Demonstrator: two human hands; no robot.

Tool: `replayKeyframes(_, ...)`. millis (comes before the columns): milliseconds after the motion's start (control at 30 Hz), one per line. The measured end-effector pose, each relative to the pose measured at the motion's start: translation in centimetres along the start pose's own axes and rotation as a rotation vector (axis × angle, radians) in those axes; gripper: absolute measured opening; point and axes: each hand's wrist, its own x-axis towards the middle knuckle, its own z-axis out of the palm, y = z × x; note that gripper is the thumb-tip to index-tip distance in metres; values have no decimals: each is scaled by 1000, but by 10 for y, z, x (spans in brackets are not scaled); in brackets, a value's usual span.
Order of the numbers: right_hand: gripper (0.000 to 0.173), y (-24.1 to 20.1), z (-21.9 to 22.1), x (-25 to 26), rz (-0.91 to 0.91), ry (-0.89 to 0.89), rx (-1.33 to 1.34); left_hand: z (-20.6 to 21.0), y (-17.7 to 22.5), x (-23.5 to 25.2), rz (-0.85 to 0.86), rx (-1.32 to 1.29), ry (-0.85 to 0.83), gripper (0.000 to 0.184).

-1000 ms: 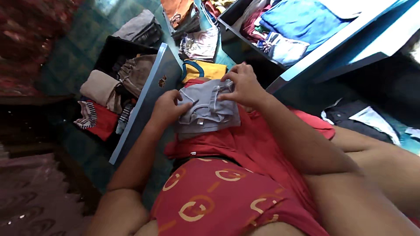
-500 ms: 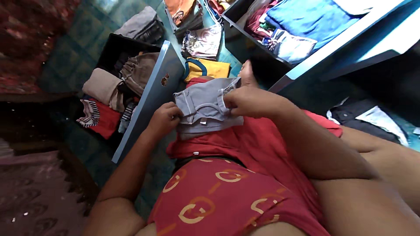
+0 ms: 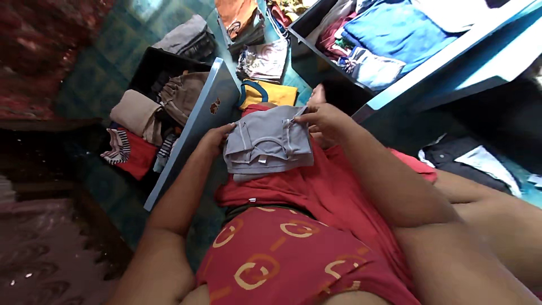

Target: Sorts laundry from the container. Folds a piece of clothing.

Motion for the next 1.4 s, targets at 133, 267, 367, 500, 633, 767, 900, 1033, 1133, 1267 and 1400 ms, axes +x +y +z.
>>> replayKeyframes(133, 28, -7, -2, -3, -87, -40, 39, -7, -2, 2, 112, -185, -71, 19)
replayKeyframes(267, 52, -9, 2, -9, -186, -38, -70, -9, 7, -15, 383, 14, 43, 30)
replayKeyframes(367, 34, -11, 9, -11, -280, 94, -176, -3, 23, -41, 578, 102, 61, 31)
replayKeyframes(500, 23, -67, 19, -65, -388, 40, -49, 17, 57, -97, 763, 232, 55, 24)
replayKeyframes(633, 26, -109, 39, -106, -559, 93, -134, 53, 87, -136, 964, 474, 101, 17)
replayKeyframes(767, 16, -130, 54, -113, -528, 27, -28, 82, 104, -137, 1123, 498, 55, 15)
replayKeyframes(900, 37, -141, 44, -123, -440, -176, 270, 84, 116, -130, 1102, 355, -72, 53)
replayKeyframes(1033, 39, -151, 19, -125, -648, -203, -130, 82, 130, -110, 1052, 286, -184, 50)
replayKeyframes(1133, 43, -168, -6, -111, -1030, 132, -642, 75, 143, -94, 983, 282, -329, 36)
replayKeyframes(1267, 77, -186, 9, -92, -704, 10, -906, 68, 155, -87, 976, 392, -426, 17)
replayKeyframes(1400, 8, -195, 29, -69, -262, -178, -732, 52, 146, -62, 933, 468, -568, 50)
